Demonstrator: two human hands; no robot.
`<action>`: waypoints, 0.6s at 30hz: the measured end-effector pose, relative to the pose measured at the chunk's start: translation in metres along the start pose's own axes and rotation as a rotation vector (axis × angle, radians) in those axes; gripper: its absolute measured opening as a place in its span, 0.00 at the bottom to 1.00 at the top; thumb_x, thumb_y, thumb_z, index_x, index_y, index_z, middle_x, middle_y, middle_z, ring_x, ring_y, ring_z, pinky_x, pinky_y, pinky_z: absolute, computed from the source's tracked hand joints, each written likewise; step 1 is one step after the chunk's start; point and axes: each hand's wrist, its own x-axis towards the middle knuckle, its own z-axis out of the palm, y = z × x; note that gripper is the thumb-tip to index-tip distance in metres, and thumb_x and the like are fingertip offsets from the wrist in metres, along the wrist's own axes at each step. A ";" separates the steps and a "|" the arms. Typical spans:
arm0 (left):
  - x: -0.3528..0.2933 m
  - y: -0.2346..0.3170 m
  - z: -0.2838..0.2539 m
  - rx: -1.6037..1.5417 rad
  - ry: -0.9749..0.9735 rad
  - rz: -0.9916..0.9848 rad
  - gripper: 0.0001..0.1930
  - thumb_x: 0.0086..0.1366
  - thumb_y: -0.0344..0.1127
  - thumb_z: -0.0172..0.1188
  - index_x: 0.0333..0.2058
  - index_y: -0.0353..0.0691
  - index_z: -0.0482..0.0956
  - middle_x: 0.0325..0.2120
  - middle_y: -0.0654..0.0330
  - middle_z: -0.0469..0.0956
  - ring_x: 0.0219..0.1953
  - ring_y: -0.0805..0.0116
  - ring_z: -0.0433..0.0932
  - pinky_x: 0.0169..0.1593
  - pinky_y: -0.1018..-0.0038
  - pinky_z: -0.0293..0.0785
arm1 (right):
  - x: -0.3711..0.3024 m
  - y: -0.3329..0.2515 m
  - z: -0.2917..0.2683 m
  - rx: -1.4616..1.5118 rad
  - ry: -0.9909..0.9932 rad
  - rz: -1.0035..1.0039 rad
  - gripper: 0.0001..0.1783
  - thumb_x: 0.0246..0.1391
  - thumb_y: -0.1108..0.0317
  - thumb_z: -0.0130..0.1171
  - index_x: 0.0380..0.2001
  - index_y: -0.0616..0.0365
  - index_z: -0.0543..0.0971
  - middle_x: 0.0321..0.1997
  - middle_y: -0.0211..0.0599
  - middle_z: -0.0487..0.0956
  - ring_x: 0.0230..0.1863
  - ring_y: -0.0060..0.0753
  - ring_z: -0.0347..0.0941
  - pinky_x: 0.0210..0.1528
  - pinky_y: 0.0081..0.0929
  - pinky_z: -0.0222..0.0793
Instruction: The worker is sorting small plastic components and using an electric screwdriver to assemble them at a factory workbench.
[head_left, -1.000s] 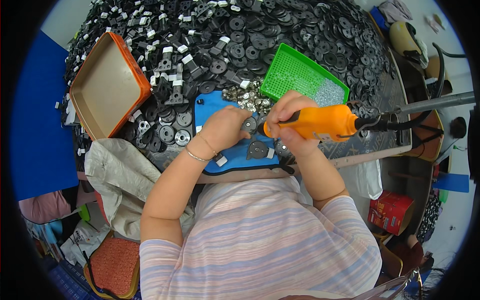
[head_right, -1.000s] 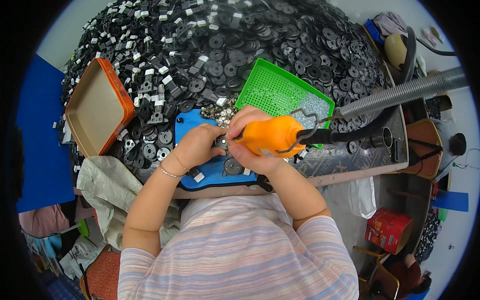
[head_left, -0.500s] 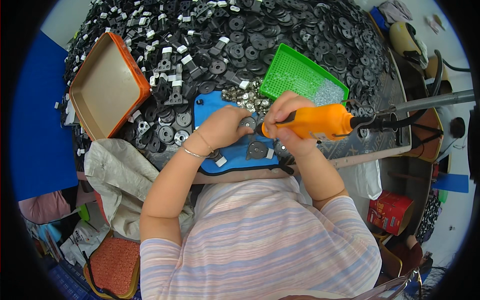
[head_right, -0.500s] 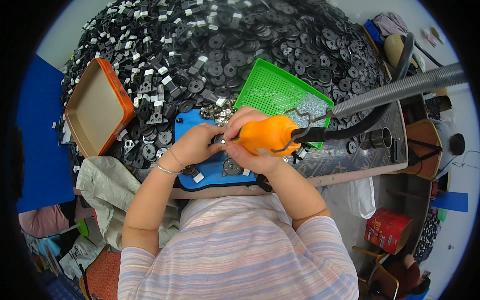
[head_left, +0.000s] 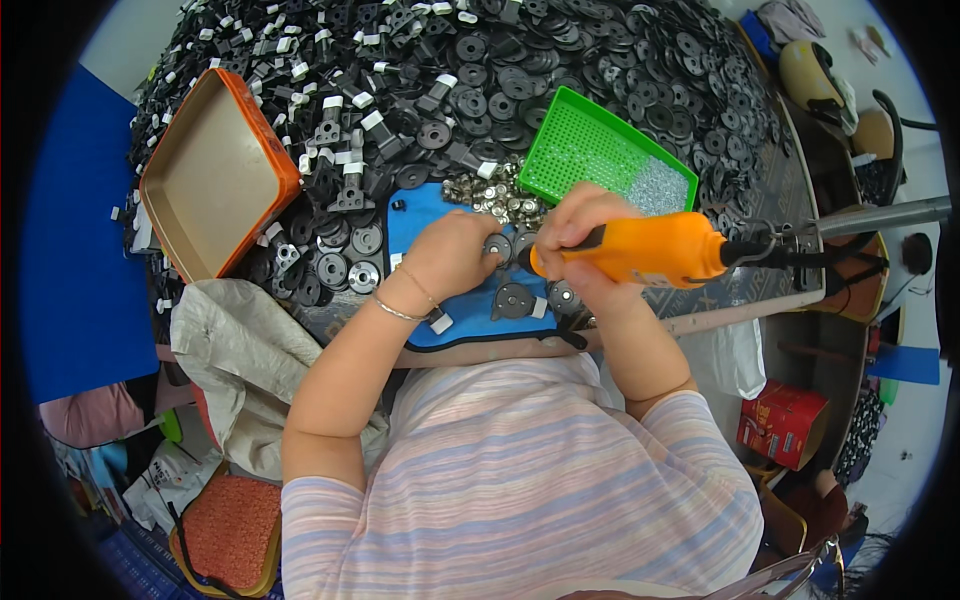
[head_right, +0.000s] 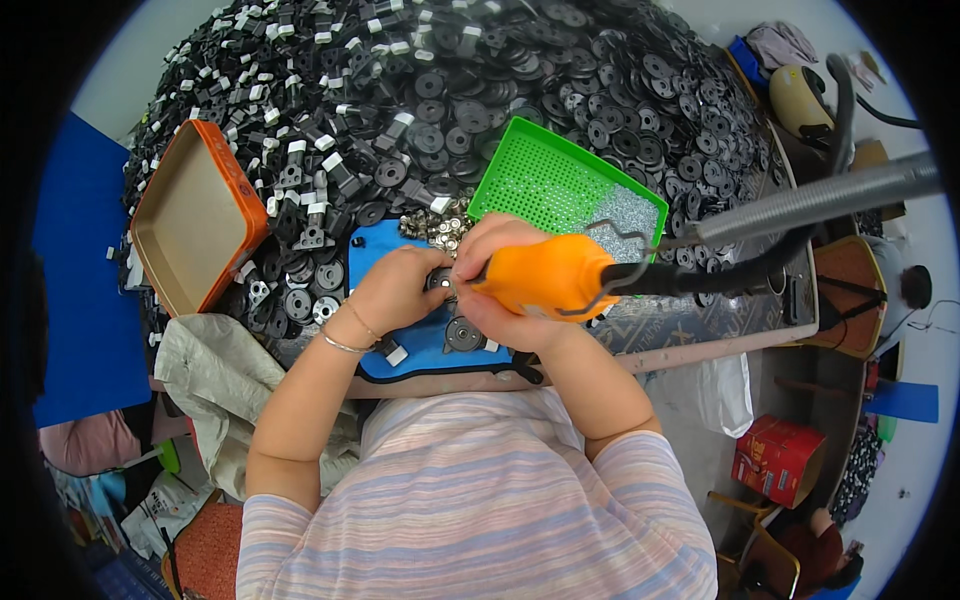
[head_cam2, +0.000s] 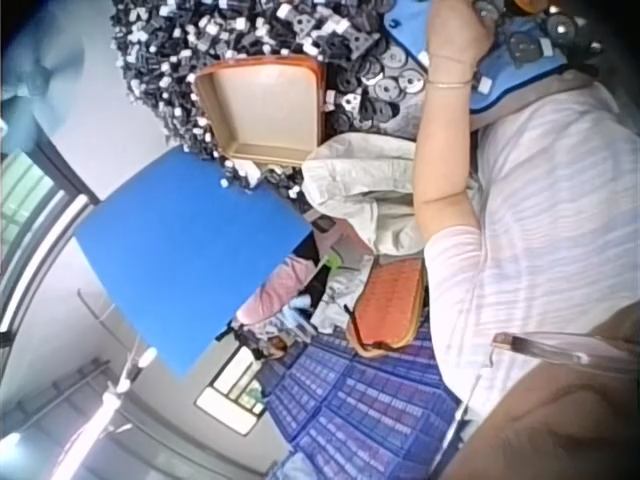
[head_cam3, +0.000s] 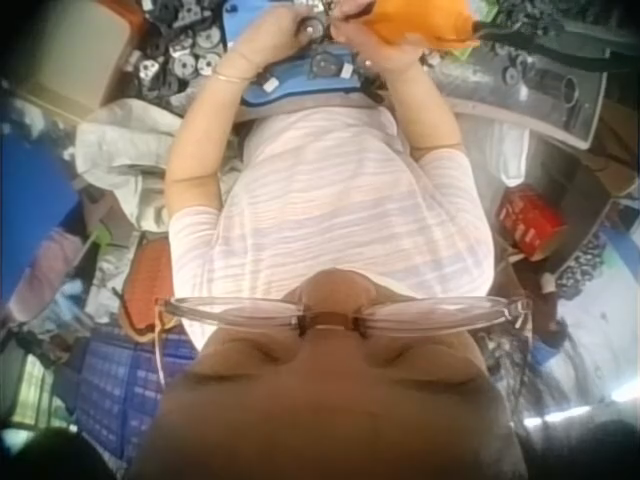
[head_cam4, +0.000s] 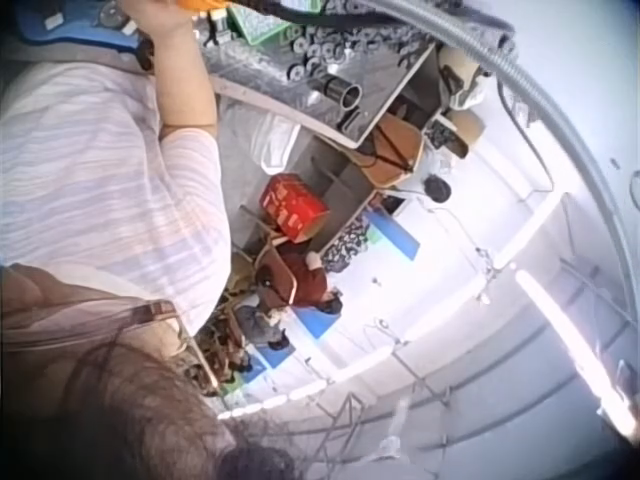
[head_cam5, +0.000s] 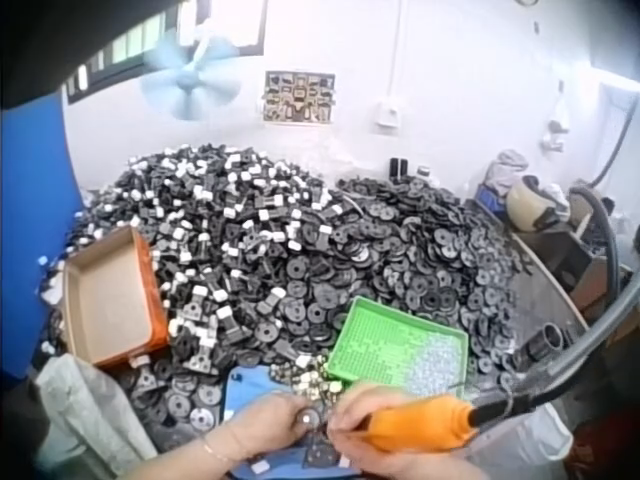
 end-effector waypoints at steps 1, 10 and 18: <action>0.000 0.001 -0.001 -0.001 -0.006 -0.022 0.15 0.49 0.33 0.65 0.37 0.35 0.79 0.32 0.49 0.79 0.38 0.51 0.76 0.42 0.62 0.73 | 0.000 -0.001 0.000 0.017 0.018 0.001 0.14 0.46 0.71 0.64 0.34 0.62 0.71 0.34 0.41 0.69 0.23 0.28 0.71 0.28 0.23 0.69; -0.002 0.005 -0.003 -0.137 0.035 -0.061 0.18 0.47 0.29 0.65 0.40 0.34 0.78 0.35 0.47 0.78 0.40 0.50 0.76 0.45 0.63 0.73 | 0.000 0.000 -0.001 0.045 0.057 -0.026 0.13 0.46 0.71 0.63 0.34 0.63 0.71 0.34 0.41 0.69 0.23 0.28 0.71 0.27 0.23 0.69; -0.005 0.007 -0.007 -0.133 -0.042 -0.054 0.23 0.43 0.27 0.68 0.41 0.34 0.77 0.38 0.48 0.78 0.43 0.50 0.75 0.47 0.64 0.72 | -0.001 0.010 0.002 -0.007 0.064 -0.017 0.14 0.47 0.71 0.64 0.34 0.62 0.71 0.32 0.40 0.69 0.23 0.28 0.71 0.27 0.23 0.69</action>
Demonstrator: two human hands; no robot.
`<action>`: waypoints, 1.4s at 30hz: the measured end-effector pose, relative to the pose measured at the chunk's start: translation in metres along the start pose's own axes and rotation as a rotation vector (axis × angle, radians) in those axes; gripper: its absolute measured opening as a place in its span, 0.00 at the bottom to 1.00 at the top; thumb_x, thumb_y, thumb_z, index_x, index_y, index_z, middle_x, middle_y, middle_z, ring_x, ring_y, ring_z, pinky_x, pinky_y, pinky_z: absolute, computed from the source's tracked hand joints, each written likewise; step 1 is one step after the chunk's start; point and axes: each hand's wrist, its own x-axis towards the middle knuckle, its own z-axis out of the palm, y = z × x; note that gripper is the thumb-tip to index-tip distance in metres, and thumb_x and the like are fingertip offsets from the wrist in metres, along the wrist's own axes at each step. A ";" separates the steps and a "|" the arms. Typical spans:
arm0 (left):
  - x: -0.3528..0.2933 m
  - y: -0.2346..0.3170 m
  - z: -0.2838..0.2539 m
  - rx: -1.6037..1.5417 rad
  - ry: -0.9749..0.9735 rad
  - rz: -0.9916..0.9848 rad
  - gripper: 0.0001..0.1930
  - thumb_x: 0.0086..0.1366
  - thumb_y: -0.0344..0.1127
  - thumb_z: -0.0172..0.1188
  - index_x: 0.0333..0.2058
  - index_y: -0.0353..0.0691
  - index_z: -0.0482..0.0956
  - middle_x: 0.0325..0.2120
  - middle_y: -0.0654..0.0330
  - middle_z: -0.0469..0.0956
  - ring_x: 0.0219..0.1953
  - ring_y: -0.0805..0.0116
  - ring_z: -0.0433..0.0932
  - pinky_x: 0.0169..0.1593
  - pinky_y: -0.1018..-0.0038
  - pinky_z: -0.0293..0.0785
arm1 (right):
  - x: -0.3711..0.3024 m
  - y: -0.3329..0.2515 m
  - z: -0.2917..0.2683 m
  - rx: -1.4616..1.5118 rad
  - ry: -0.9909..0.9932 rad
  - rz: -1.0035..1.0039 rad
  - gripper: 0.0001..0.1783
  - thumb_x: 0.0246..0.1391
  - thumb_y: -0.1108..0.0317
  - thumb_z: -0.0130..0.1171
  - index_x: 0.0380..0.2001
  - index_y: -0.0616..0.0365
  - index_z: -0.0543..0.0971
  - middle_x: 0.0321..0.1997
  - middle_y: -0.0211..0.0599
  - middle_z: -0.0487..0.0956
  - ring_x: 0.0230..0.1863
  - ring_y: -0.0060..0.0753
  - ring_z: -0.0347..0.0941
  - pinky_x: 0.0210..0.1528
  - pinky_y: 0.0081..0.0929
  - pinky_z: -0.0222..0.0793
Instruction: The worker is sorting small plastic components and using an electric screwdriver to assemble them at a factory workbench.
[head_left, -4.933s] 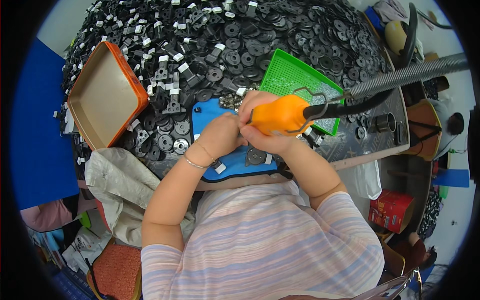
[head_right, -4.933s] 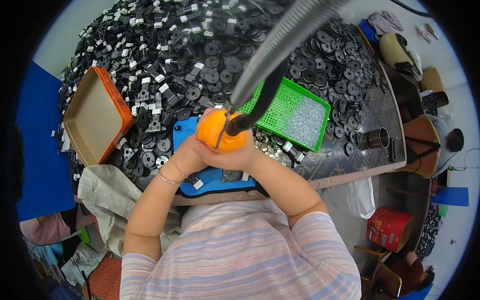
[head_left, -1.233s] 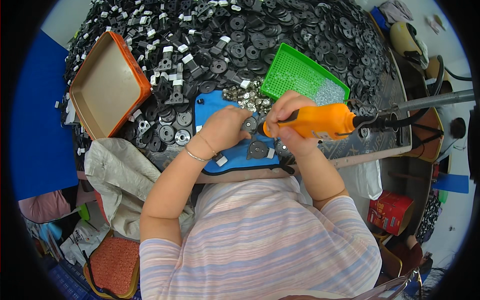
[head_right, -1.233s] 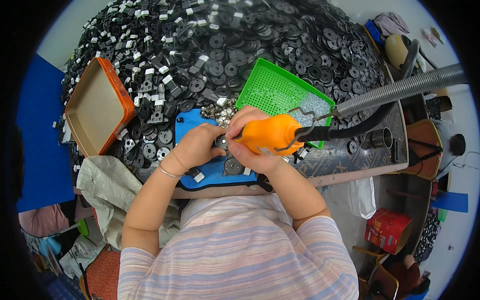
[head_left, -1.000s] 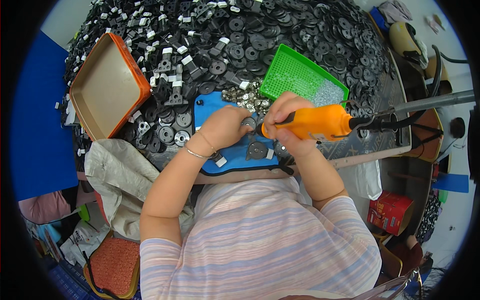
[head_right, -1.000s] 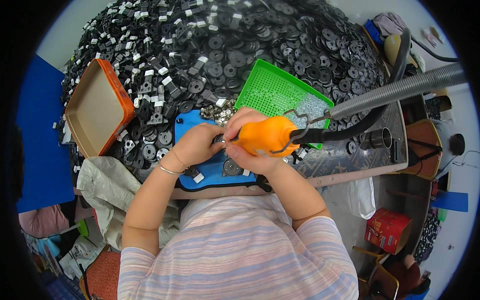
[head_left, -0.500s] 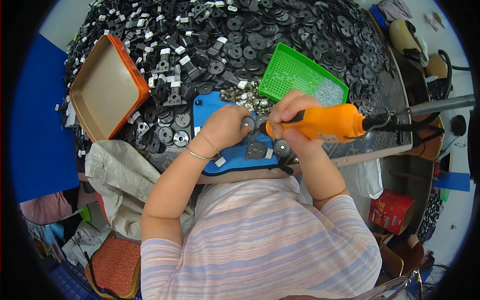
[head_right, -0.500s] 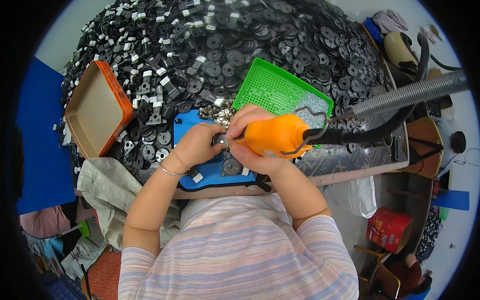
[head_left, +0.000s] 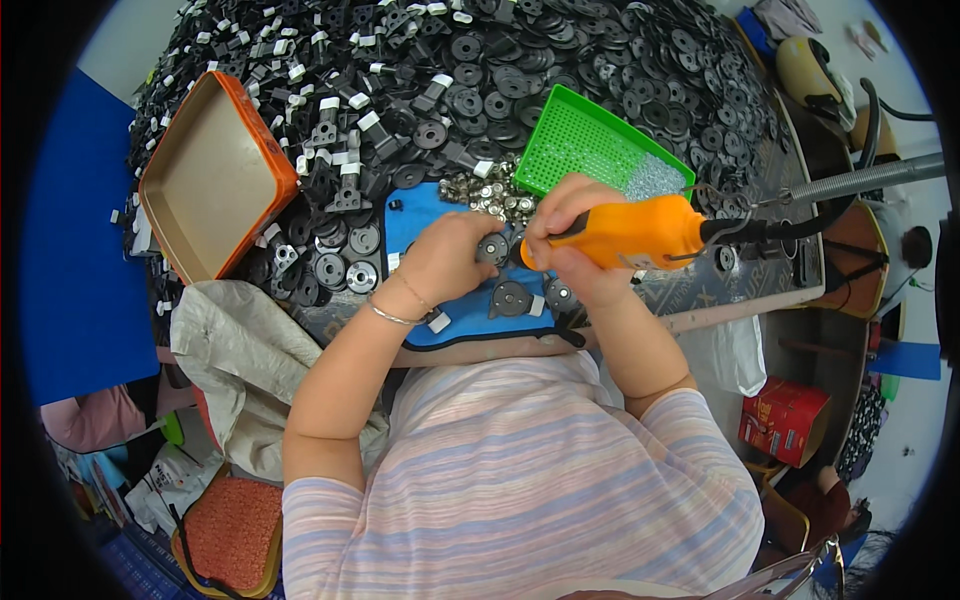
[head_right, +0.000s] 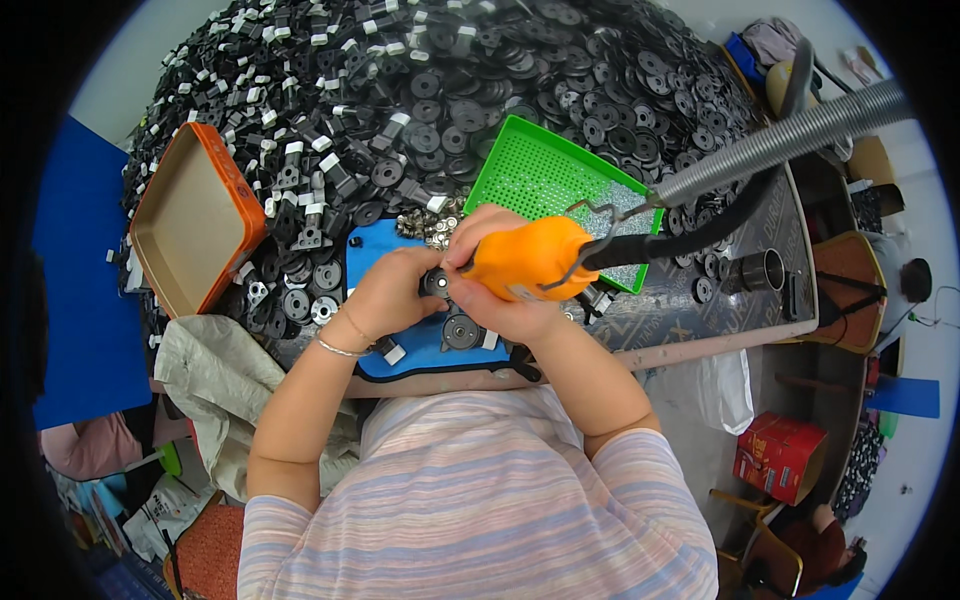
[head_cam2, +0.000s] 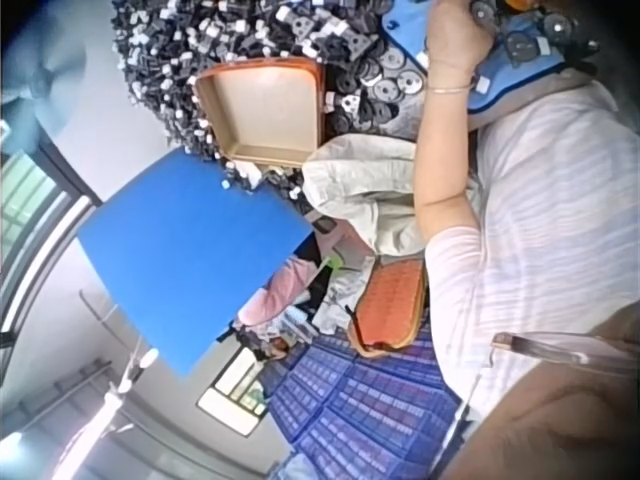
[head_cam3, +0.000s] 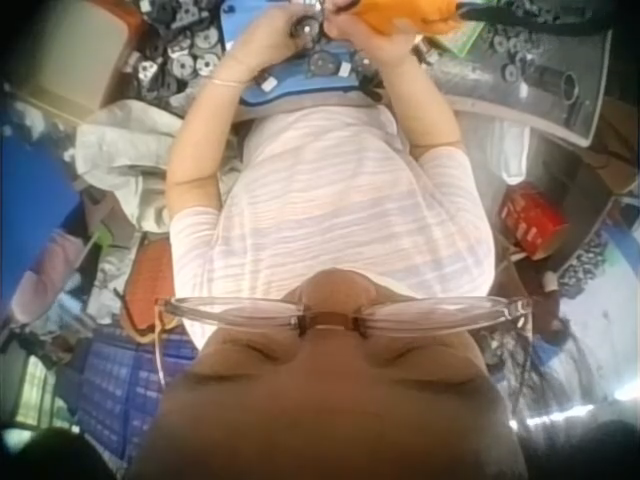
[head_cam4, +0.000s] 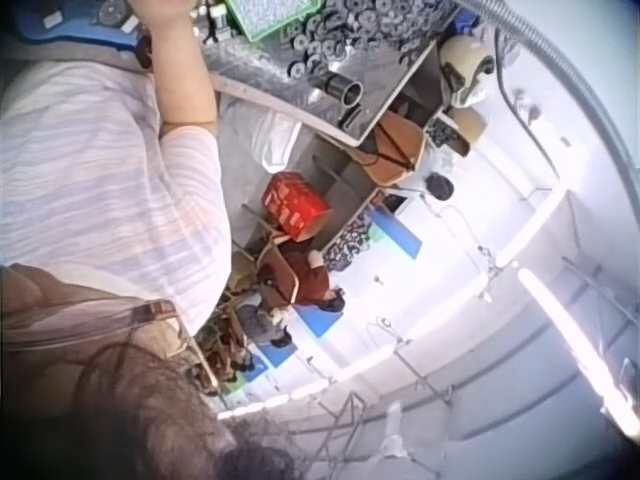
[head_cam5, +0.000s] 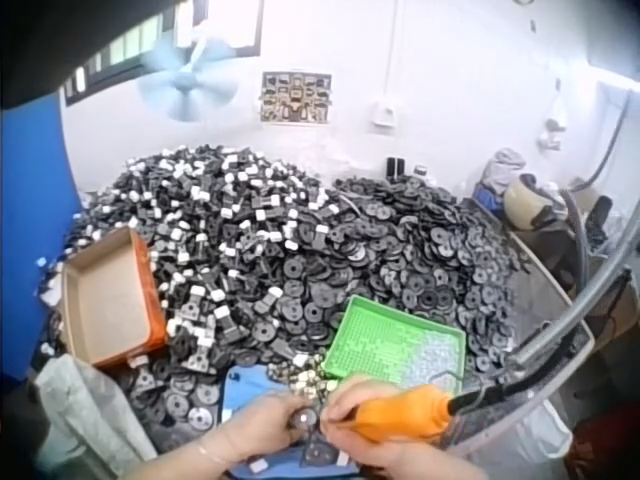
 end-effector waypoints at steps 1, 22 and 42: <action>0.000 0.000 0.000 0.013 -0.007 0.000 0.23 0.42 0.27 0.68 0.42 0.34 0.77 0.39 0.49 0.78 0.43 0.50 0.75 0.47 0.65 0.72 | 0.000 0.001 0.000 0.001 -0.002 0.010 0.14 0.47 0.71 0.65 0.34 0.62 0.71 0.32 0.40 0.69 0.23 0.28 0.71 0.27 0.22 0.69; 0.003 -0.011 0.009 0.074 -0.024 -0.002 0.22 0.42 0.27 0.69 0.41 0.36 0.78 0.37 0.49 0.78 0.42 0.50 0.76 0.46 0.63 0.72 | 0.009 -0.001 0.010 -0.073 -0.144 0.029 0.12 0.41 0.77 0.61 0.32 0.60 0.72 0.32 0.40 0.70 0.28 0.28 0.71 0.28 0.20 0.69; 0.003 -0.003 0.004 0.060 -0.009 0.032 0.21 0.43 0.27 0.68 0.40 0.34 0.78 0.35 0.48 0.78 0.39 0.50 0.77 0.43 0.62 0.73 | 0.028 -0.035 -0.060 0.005 0.177 -0.161 0.12 0.46 0.74 0.60 0.35 0.64 0.71 0.35 0.42 0.70 0.25 0.26 0.70 0.30 0.24 0.69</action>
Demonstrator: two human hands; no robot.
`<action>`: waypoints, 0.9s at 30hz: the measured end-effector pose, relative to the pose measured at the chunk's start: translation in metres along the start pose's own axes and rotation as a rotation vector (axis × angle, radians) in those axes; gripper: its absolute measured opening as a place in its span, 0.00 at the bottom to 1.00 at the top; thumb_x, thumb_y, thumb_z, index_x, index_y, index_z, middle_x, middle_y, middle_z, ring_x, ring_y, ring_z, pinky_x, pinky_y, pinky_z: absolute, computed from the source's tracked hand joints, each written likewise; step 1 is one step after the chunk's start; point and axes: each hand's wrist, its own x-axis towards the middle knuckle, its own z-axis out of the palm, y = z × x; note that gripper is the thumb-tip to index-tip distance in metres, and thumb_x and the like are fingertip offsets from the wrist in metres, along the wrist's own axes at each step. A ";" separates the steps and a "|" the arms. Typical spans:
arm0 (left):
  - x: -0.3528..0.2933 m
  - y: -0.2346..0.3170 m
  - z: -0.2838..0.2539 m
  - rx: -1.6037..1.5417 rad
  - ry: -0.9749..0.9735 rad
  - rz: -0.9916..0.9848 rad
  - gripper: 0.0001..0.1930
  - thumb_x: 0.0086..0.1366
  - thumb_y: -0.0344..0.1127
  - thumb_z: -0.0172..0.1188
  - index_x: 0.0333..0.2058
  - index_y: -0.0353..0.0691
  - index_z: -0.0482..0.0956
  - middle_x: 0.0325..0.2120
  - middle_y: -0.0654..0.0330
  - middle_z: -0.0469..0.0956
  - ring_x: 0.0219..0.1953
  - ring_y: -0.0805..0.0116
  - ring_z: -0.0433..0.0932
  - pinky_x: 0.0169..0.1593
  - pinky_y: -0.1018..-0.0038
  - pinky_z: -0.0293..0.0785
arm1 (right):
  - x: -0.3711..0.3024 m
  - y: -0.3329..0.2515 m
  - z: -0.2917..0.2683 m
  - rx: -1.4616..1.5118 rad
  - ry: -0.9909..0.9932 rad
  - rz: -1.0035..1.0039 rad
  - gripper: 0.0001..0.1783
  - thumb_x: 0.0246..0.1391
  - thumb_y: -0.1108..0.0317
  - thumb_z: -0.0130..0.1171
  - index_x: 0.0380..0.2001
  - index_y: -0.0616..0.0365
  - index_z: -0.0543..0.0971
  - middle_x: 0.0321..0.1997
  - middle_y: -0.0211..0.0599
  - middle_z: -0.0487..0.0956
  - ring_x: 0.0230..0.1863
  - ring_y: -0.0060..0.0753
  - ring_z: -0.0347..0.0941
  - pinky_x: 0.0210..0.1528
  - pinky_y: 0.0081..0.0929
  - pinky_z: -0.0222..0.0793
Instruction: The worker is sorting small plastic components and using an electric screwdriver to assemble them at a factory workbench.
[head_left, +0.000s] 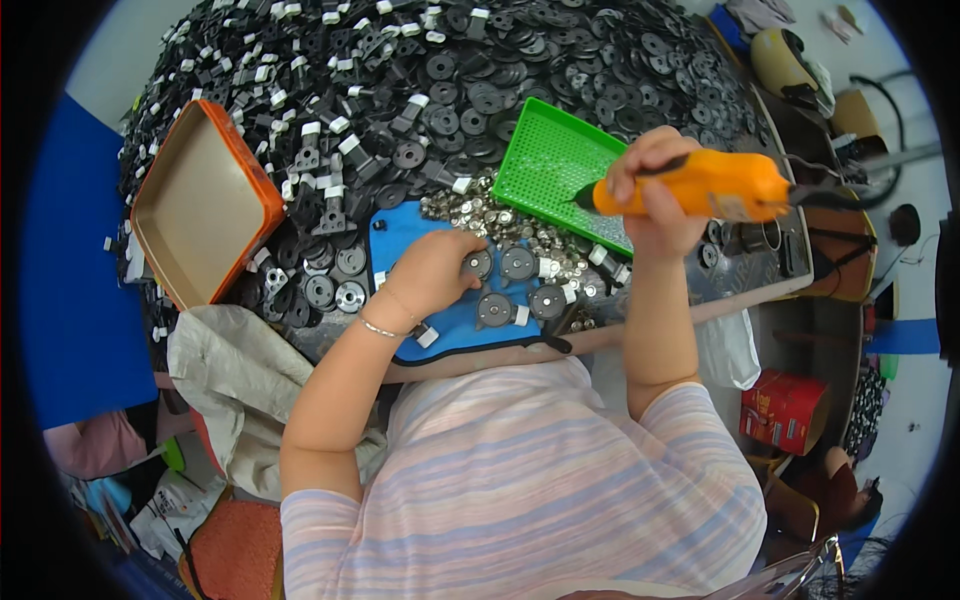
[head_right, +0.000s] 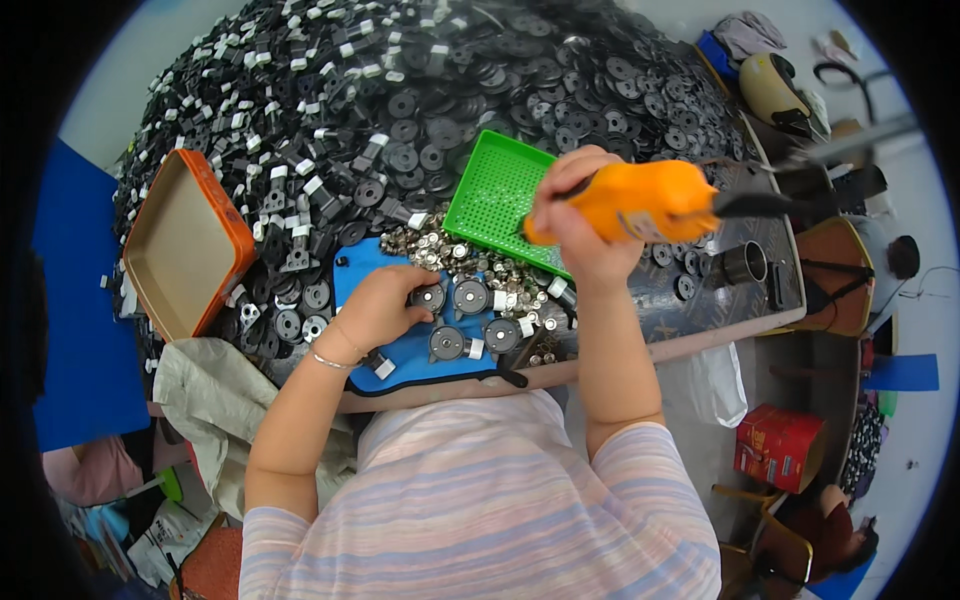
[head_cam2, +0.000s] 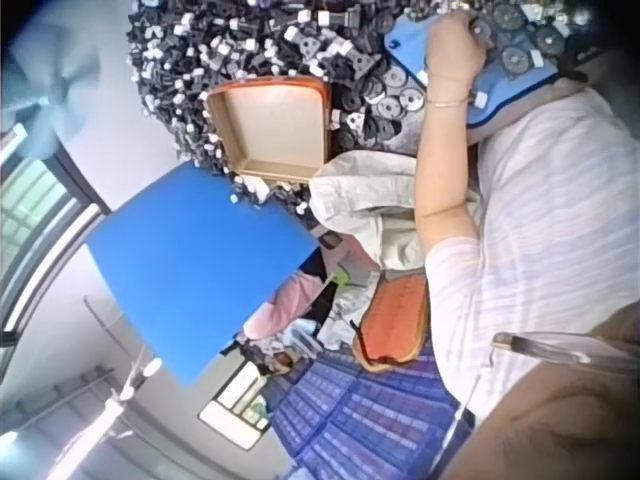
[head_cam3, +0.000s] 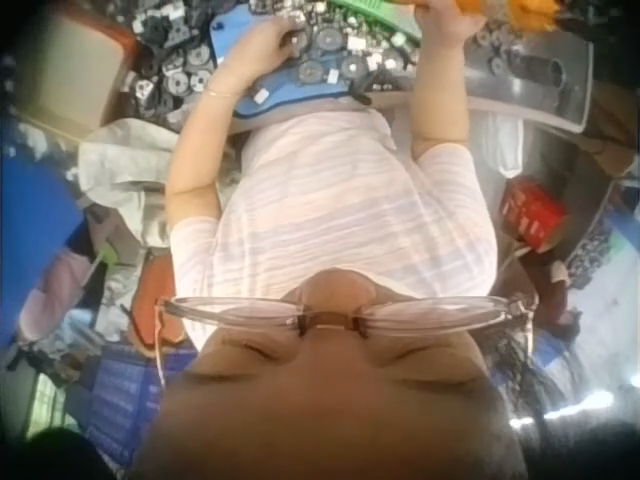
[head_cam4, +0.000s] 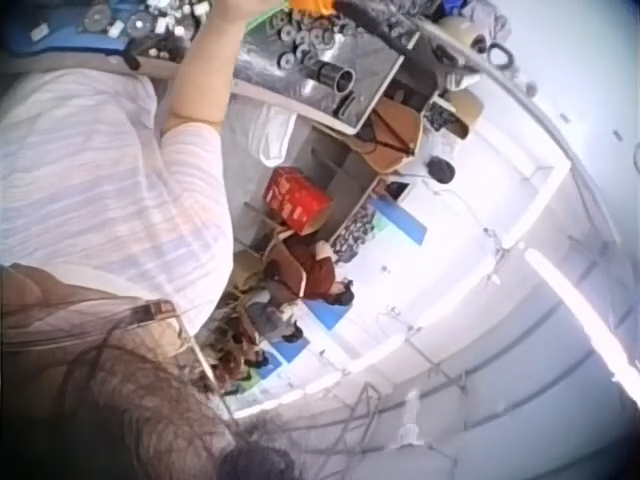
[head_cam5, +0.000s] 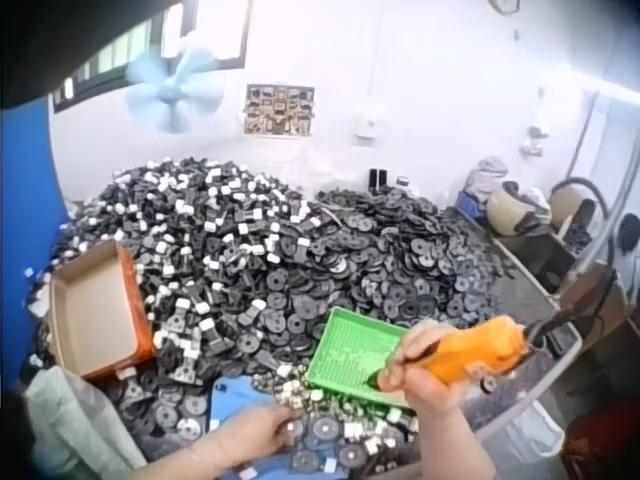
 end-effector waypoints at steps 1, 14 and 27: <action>0.000 0.001 0.000 0.001 -0.002 0.011 0.21 0.43 0.27 0.68 0.40 0.34 0.78 0.35 0.48 0.78 0.39 0.50 0.77 0.43 0.62 0.73 | -0.004 0.005 -0.009 -0.109 0.149 -0.015 0.11 0.45 0.79 0.60 0.34 0.65 0.71 0.33 0.41 0.71 0.25 0.25 0.72 0.29 0.21 0.70; 0.006 0.003 0.004 -0.014 -0.027 0.106 0.23 0.45 0.24 0.66 0.44 0.34 0.76 0.42 0.50 0.76 0.46 0.50 0.73 0.50 0.64 0.70 | -0.016 0.027 -0.027 -0.142 0.262 0.038 0.11 0.44 0.83 0.58 0.33 0.65 0.71 0.33 0.39 0.72 0.25 0.25 0.72 0.28 0.21 0.72; -0.033 -0.001 -0.023 -0.004 0.183 0.016 0.31 0.42 0.25 0.69 0.49 0.37 0.73 0.48 0.51 0.73 0.50 0.50 0.69 0.54 0.65 0.67 | -0.018 0.029 -0.030 -0.090 0.243 0.050 0.11 0.46 0.83 0.55 0.34 0.62 0.69 0.32 0.37 0.70 0.25 0.26 0.70 0.29 0.23 0.69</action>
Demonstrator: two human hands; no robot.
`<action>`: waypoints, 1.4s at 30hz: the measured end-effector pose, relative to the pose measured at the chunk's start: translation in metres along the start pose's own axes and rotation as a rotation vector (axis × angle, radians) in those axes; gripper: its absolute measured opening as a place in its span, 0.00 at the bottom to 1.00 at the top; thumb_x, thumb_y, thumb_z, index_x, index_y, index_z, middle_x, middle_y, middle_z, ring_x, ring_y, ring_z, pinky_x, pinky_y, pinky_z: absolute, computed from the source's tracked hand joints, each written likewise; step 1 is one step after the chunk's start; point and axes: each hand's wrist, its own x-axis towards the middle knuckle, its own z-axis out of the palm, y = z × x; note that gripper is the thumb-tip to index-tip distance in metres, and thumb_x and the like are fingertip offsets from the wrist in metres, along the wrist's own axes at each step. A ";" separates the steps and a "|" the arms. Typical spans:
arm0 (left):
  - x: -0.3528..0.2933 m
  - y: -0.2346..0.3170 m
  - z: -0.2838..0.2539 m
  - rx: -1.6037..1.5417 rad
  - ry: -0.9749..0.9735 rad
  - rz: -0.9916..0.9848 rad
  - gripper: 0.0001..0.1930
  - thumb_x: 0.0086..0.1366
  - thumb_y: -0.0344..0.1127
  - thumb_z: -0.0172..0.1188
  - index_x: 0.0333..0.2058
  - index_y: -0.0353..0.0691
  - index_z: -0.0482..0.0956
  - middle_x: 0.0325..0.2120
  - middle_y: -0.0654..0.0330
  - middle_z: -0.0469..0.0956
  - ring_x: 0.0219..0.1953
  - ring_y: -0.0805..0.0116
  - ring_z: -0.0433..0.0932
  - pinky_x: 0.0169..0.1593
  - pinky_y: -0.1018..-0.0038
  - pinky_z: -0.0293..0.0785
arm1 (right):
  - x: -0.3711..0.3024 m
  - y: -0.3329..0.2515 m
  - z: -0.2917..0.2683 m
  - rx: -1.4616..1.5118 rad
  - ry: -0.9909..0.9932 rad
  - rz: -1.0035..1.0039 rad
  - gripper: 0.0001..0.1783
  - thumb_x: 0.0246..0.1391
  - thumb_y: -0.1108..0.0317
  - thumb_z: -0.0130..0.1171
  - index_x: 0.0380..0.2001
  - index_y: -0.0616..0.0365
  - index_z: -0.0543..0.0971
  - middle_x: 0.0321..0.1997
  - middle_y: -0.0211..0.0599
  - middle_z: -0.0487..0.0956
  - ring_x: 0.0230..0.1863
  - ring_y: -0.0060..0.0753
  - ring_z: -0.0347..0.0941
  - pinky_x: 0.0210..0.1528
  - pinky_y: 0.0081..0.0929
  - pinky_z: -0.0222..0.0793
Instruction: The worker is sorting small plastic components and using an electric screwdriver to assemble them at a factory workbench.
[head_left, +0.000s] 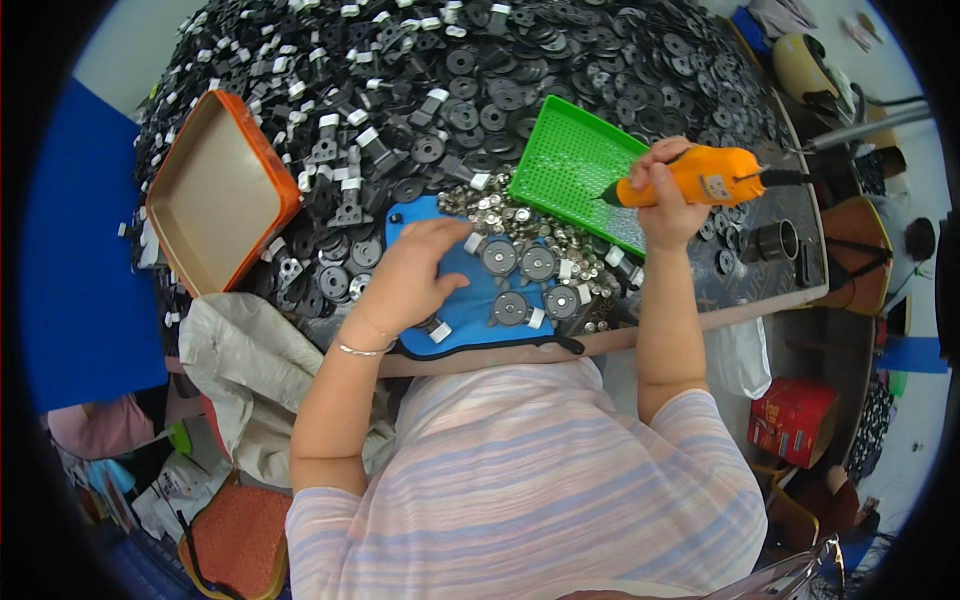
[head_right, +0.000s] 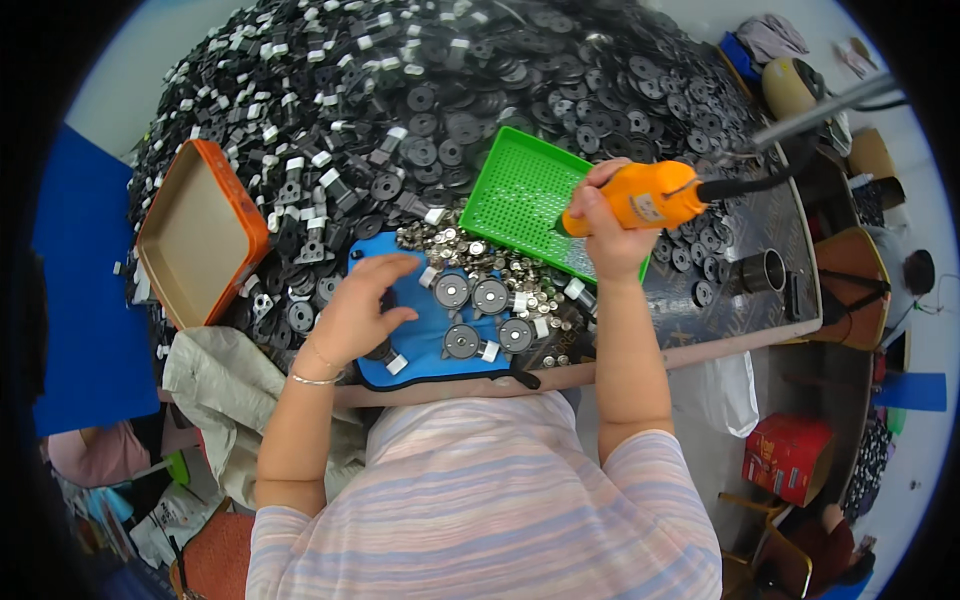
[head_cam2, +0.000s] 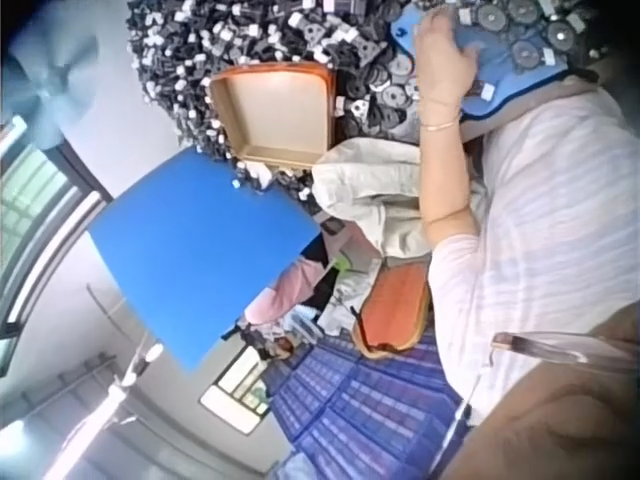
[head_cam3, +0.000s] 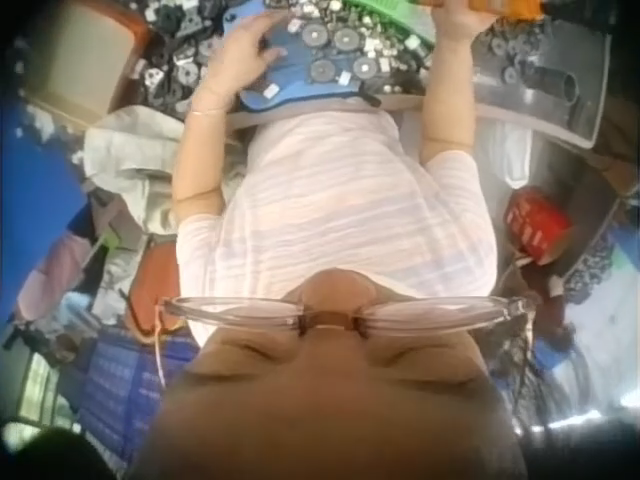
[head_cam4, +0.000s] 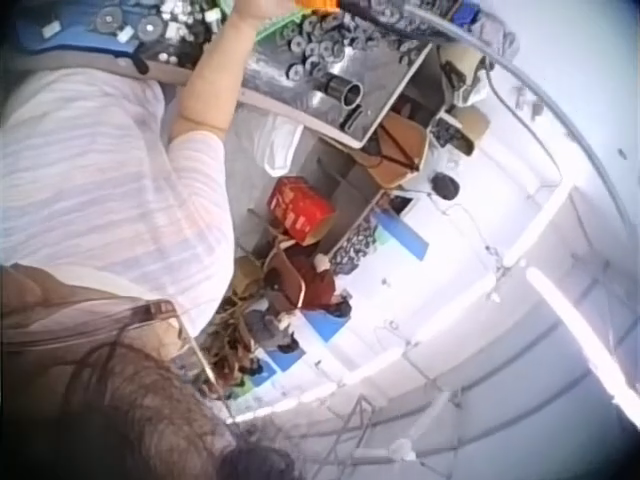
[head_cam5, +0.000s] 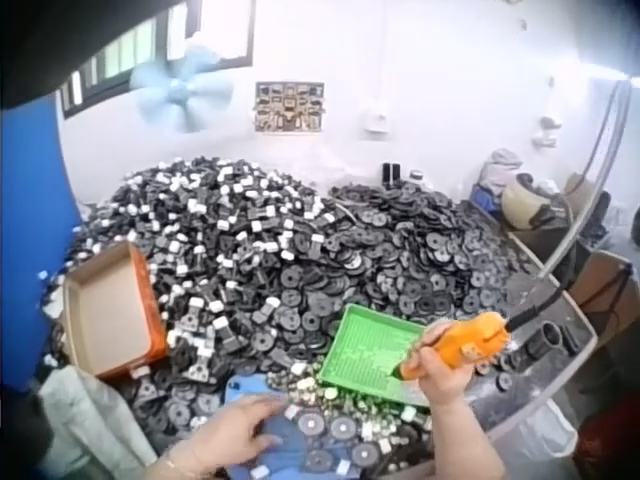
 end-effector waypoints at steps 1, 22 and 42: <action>-0.009 -0.003 -0.007 0.002 0.022 -0.043 0.31 0.41 0.25 0.69 0.49 0.37 0.73 0.48 0.51 0.73 0.50 0.50 0.69 0.54 0.65 0.67 | 0.001 -0.002 -0.001 -0.006 -0.011 -0.011 0.11 0.46 0.83 0.55 0.34 0.62 0.69 0.32 0.37 0.70 0.25 0.26 0.70 0.29 0.23 0.68; -0.089 -0.018 0.029 -0.019 0.407 -0.189 0.23 0.40 0.35 0.72 0.36 0.35 0.77 0.34 0.53 0.76 0.39 0.52 0.73 0.43 0.65 0.70 | -0.055 -0.008 0.148 0.090 -0.683 0.214 0.11 0.49 0.71 0.61 0.34 0.59 0.70 0.35 0.39 0.68 0.26 0.27 0.70 0.29 0.24 0.70; -0.089 -0.021 0.036 -0.091 0.427 -0.191 0.21 0.42 0.34 0.71 0.36 0.34 0.76 0.30 0.53 0.74 0.36 0.52 0.73 0.39 0.65 0.71 | -0.044 0.016 0.166 0.095 -0.859 0.068 0.11 0.40 0.72 0.66 0.29 0.57 0.75 0.28 0.33 0.73 0.30 0.26 0.70 0.31 0.21 0.68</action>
